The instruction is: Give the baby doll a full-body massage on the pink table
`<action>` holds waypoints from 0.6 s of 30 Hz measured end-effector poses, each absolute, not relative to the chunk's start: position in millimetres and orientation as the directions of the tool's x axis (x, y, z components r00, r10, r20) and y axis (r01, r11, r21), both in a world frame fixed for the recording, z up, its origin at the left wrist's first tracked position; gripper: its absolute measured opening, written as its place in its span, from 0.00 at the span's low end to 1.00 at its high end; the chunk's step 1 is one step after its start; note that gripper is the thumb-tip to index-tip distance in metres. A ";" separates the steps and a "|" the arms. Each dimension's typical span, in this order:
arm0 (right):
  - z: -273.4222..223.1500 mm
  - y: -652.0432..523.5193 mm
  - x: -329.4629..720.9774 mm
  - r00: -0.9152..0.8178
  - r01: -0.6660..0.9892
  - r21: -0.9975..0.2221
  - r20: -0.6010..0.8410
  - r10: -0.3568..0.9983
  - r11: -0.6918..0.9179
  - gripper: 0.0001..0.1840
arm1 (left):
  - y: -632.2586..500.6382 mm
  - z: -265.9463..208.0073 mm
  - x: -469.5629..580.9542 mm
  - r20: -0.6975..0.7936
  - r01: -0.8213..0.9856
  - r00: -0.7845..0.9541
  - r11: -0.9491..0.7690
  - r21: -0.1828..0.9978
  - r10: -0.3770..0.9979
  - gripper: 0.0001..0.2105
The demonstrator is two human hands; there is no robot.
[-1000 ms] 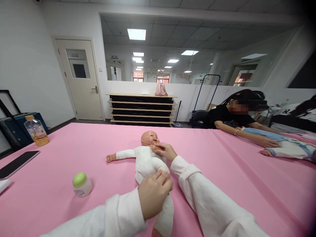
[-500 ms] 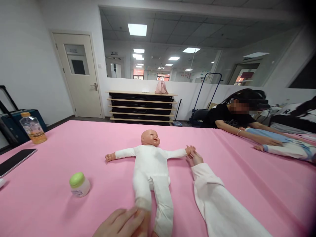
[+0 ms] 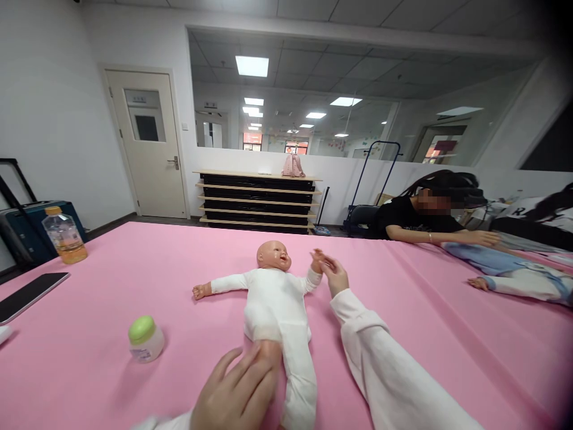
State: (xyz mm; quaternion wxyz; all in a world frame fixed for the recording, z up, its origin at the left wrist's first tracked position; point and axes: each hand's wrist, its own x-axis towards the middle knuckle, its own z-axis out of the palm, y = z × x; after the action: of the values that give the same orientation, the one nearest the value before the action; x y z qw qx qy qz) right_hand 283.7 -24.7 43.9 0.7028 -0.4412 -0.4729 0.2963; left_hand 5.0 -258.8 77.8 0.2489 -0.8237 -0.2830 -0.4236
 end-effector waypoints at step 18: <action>29.6 -12.5 273.6 0.209 0.048 -0.904 0.426 0.880 0.426 0.21 | -223.1 47.3 41.9 0.885 0.517 0.425 -0.853 -0.066 0.190 0.10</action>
State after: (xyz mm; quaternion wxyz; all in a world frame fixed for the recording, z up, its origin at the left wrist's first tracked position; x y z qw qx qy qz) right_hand 273.6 -12.5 29.6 0.6484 -0.4289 -0.5408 0.3211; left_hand 41.9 -223.1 47.3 0.1665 -0.8277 -0.2136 -0.4916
